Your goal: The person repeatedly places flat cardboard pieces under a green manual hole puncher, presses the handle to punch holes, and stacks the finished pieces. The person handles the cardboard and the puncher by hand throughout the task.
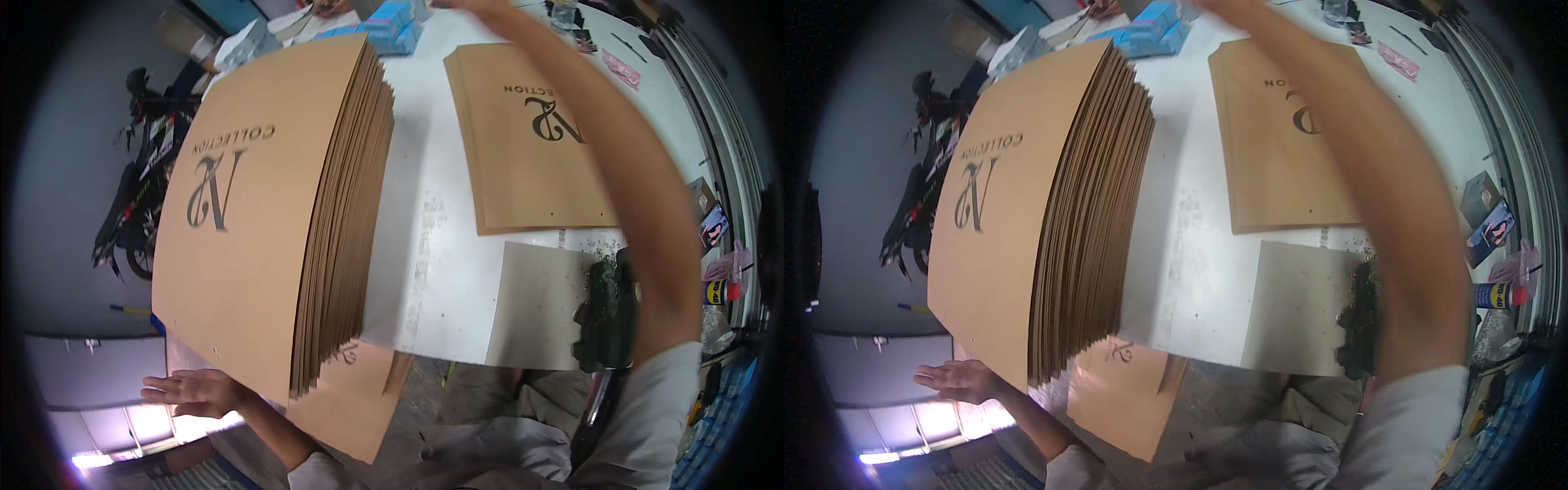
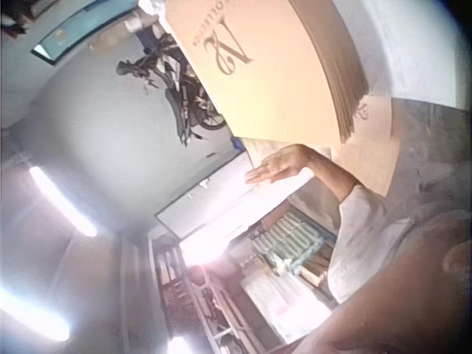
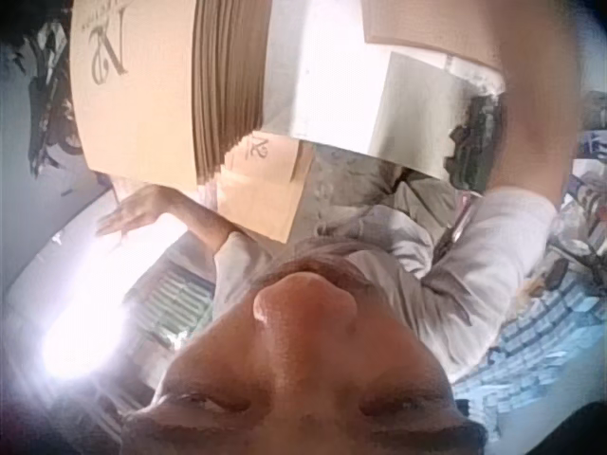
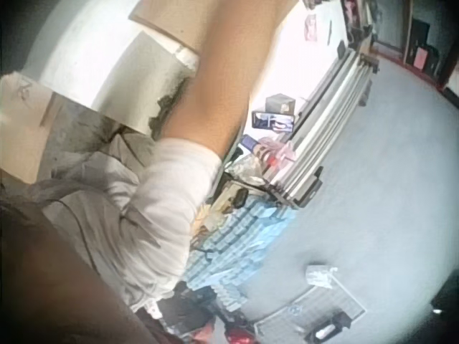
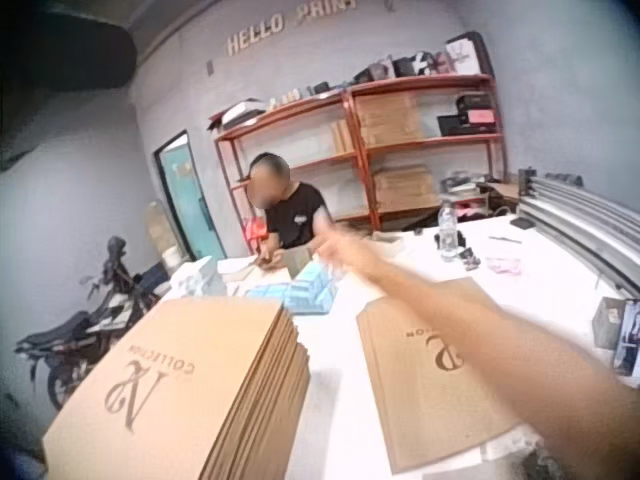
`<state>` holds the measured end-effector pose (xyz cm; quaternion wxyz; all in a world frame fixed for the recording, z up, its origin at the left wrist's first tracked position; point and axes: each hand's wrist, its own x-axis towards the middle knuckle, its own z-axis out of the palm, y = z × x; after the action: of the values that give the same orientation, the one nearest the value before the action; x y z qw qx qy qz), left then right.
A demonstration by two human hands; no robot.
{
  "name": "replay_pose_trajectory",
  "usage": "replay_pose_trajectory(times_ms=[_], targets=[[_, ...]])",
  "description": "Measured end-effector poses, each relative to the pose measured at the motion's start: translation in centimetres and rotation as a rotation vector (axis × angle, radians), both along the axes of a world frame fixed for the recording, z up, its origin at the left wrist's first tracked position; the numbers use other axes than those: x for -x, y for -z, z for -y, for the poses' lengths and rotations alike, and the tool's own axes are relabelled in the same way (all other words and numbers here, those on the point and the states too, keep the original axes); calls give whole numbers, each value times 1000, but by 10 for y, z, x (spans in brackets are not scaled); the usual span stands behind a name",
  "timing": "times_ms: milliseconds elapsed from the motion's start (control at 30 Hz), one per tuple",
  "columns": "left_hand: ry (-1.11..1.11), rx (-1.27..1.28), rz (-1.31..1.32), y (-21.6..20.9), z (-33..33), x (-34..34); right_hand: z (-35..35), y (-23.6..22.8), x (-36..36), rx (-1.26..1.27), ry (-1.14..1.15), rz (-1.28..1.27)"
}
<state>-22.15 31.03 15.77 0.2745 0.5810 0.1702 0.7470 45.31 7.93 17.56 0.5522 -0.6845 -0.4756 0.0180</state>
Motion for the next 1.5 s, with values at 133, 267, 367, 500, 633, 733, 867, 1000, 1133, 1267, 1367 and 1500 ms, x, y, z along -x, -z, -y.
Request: replay_pose_trajectory(times_ms=[133,267,367,500,633,733,867,1000,1133,1267,1367,1500], targets=[[-406,-173,-558,39,89,51,78,-102,192,376,382,-130],[-224,-184,-570,102,118,-12,207,-163,319,720,419,104],[-98,134,-308,121,106,-7,283,-150,342,688,460,217],[-13,6,-328,102,110,-23,426,-73,383,574,707,-28],[46,130,-251,95,125,-42,460,67,434,750,648,-82],[-91,47,-330,95,121,-42,446,134,466,810,770,35],[-123,54,-224,106,103,-30,411,126,474,732,852,-171],[-518,-103,-574,154,44,-8,460,270,427,722,835,103],[-56,-27,-405,81,131,-37,442,209,468,255,749,-341],[-25,-47,-334,97,115,-39,439,208,467,53,694,-546],[-379,-345,-617,127,65,-12,441,206,459,332,828,-150],[-812,-573,-821,165,16,16,424,158,468,267,799,-158]])
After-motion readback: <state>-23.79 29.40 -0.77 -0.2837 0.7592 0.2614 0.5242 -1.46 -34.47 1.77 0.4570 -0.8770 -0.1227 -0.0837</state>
